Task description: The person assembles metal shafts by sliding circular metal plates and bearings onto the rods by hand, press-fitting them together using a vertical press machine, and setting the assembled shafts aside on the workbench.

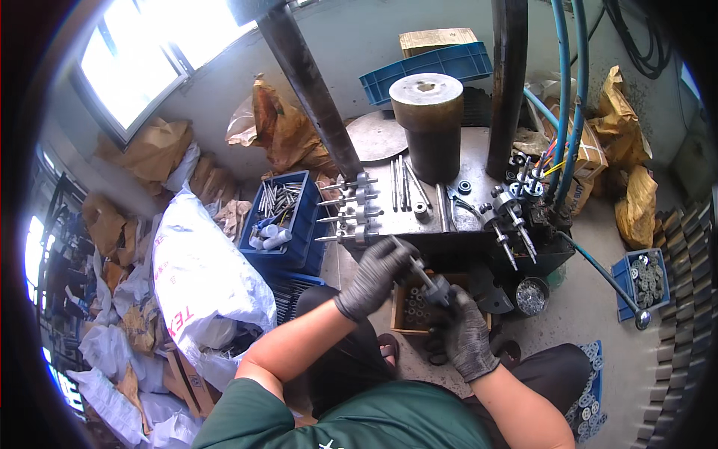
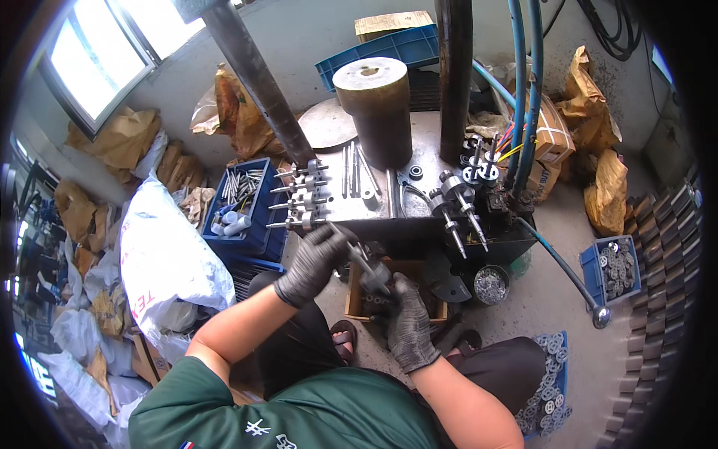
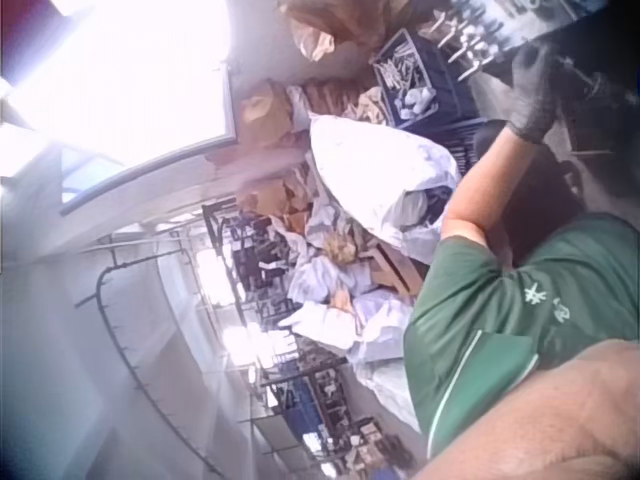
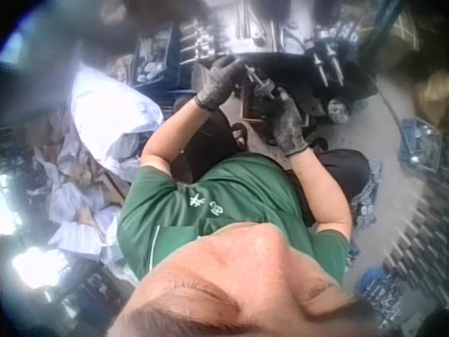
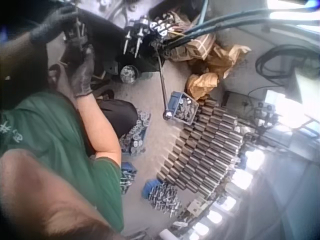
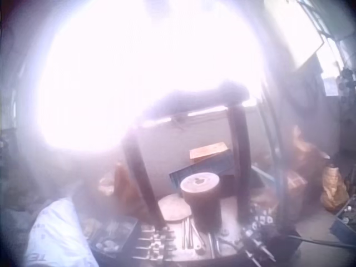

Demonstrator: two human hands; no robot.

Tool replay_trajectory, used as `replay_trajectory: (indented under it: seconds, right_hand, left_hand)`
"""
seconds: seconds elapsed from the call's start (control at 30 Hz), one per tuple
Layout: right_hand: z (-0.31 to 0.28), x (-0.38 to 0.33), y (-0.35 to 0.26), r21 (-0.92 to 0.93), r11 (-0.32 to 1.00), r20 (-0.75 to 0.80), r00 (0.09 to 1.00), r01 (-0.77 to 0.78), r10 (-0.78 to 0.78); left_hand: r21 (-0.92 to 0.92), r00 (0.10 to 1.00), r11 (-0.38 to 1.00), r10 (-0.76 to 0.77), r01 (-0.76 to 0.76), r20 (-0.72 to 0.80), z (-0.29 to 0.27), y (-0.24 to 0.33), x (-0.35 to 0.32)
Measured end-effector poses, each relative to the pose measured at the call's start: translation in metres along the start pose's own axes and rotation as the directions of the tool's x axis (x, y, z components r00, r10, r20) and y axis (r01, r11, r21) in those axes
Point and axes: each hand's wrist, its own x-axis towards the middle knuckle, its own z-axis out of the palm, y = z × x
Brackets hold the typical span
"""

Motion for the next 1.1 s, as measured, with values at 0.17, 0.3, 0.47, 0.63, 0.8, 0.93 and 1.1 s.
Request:
replay_trajectory:
  seconds: [0.17,0.3,0.47,0.63,0.8,0.93,1.1]
  right_hand:
    - [-0.008,-0.002,-0.001,-0.21,0.975,-0.018,0.996,0.08,-0.086]
    - [-0.013,0.005,0.004,-0.233,0.972,-0.019,0.999,0.043,-0.048]
    - [-0.003,0.006,0.002,-0.262,0.964,-0.041,0.998,0.033,-0.046]
    - [-0.004,0.011,0.003,-0.281,0.958,-0.013,0.998,0.063,-0.069]
    - [-0.011,0.009,0.004,-0.289,0.954,-0.031,0.995,0.078,-0.091]
    - [-0.001,0.007,0.008,-0.315,0.945,0.025,0.996,0.092,-0.088]
    - [-0.011,0.001,0.0,-0.308,0.945,-0.009,0.993,0.113,-0.122]
  left_hand:
    - [-0.289,0.965,0.952,0.018,-0.096,-0.262,-0.091,0.034,0.08]
    - [-0.551,0.843,0.824,-0.198,-0.133,-0.5,-0.154,0.038,0.157]
    - [-0.576,0.781,0.808,-0.278,-0.125,-0.559,-0.202,0.014,0.206]
    - [-0.654,0.852,0.755,-0.375,0.052,-0.365,-0.217,0.002,0.21]
    - [-0.62,0.826,0.784,-0.369,0.031,-0.425,-0.203,0.0,0.205]
    - [-0.325,0.922,0.941,-0.041,-0.094,-0.385,-0.241,-0.016,0.209]
    - [-0.362,0.838,0.932,-0.223,0.033,-0.498,-0.196,0.0,0.196]
